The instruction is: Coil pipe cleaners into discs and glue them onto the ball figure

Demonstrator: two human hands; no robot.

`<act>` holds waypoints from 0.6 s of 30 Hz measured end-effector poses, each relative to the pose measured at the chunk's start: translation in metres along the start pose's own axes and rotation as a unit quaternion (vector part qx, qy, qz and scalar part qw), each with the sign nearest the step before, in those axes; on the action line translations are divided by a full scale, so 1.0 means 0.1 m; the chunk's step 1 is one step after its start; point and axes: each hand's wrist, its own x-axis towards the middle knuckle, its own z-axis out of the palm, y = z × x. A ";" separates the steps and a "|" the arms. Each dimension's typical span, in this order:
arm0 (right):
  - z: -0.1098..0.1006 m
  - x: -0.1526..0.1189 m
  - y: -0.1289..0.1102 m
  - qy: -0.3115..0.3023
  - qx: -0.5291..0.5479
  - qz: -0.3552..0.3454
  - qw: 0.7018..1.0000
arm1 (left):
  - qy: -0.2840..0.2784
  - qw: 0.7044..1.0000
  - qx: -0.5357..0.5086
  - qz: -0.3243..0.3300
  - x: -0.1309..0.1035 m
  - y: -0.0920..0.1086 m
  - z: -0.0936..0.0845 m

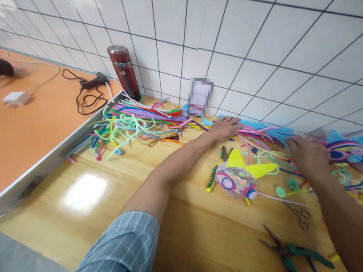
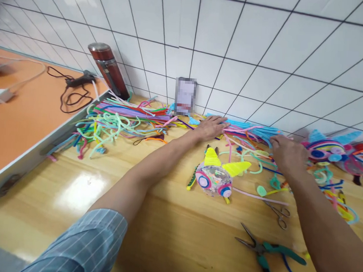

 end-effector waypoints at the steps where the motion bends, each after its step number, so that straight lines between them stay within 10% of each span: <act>1: -0.02 0.00 -0.03 0.001 -0.002 -0.003 1.000 | 0.001 1.000 -0.003 -0.001 0.00 0.00 0.00; 11: -0.88 -0.20 -0.12 -0.027 -0.065 0.014 0.997 | 0.074 0.994 -0.082 0.012 0.00 0.18 -0.67; 18: -1.56 -0.47 -0.68 0.028 -0.006 -0.045 0.999 | 0.119 0.992 -0.043 -0.011 -1.15 -0.15 -1.40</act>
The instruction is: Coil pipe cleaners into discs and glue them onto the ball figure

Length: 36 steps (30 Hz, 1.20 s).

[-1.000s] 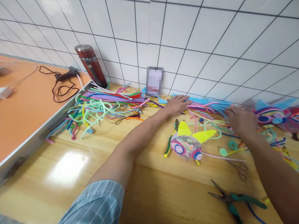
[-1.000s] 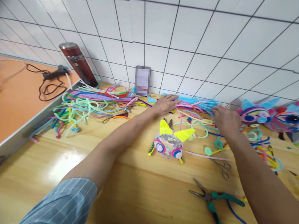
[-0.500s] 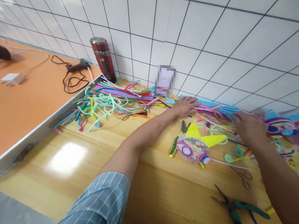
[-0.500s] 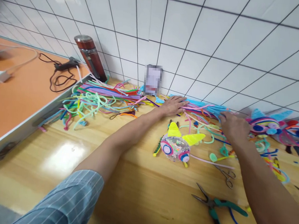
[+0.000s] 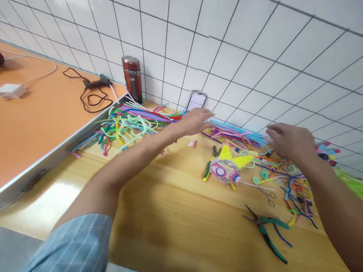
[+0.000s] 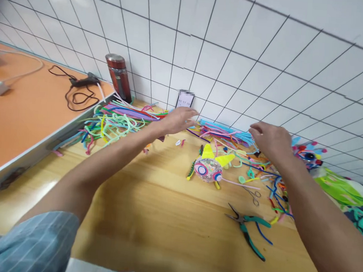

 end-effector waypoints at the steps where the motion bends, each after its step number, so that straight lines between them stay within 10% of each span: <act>1: -0.07 -0.03 -0.15 0.008 0.013 -0.026 1.000 | 0.009 1.000 -0.001 -0.030 -0.21 -0.13 -0.14; 7: -0.37 -0.12 -1.18 -0.003 0.013 -0.196 0.981 | 0.078 0.969 -0.136 -0.192 -1.04 -0.92 -0.58; 18: -0.07 0.07 -2.71 -0.101 -0.034 -0.333 0.937 | 0.068 0.972 -0.048 -0.219 -1.16 -1.31 -0.06; 36: 0.34 0.20 -3.04 0.048 0.023 -0.307 0.950 | 0.092 0.969 -0.098 -0.208 -1.14 -1.33 -0.06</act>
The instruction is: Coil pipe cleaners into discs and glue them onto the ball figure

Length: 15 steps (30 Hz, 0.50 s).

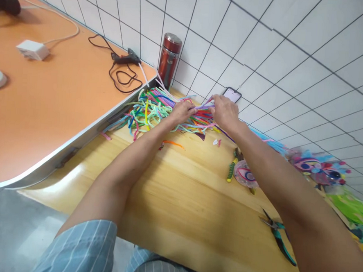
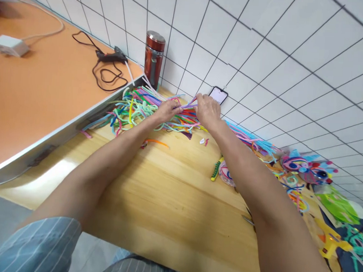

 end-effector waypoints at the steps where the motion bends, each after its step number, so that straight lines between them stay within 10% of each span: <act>1: -0.02 0.00 -0.01 0.009 0.001 0.008 1.000 | 0.000 1.000 -0.002 0.000 0.00 0.00 0.00; 15: -0.05 0.04 0.03 -0.071 -0.022 -0.033 0.997 | 0.002 0.999 0.032 -0.001 0.02 -0.02 0.04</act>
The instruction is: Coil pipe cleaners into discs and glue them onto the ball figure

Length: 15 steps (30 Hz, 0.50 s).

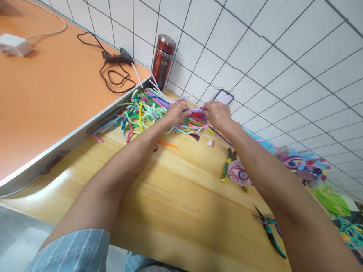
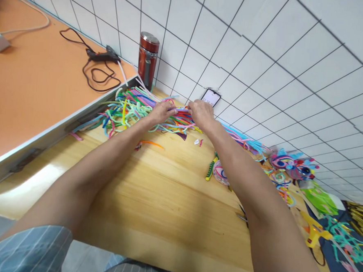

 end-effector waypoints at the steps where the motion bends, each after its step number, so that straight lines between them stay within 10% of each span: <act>1: 0.00 0.00 0.00 -0.004 -0.004 -0.004 1.000 | 0.000 1.000 -0.003 0.001 0.00 -0.01 0.01; 8: -0.16 -0.06 0.18 -0.038 -0.071 0.013 0.997 | 0.000 1.000 -0.020 0.001 0.03 -0.08 0.06; 15: -0.62 -0.77 1.28 0.008 -0.071 0.171 0.983 | 0.001 0.998 -0.063 -0.010 -0.02 -0.08 0.07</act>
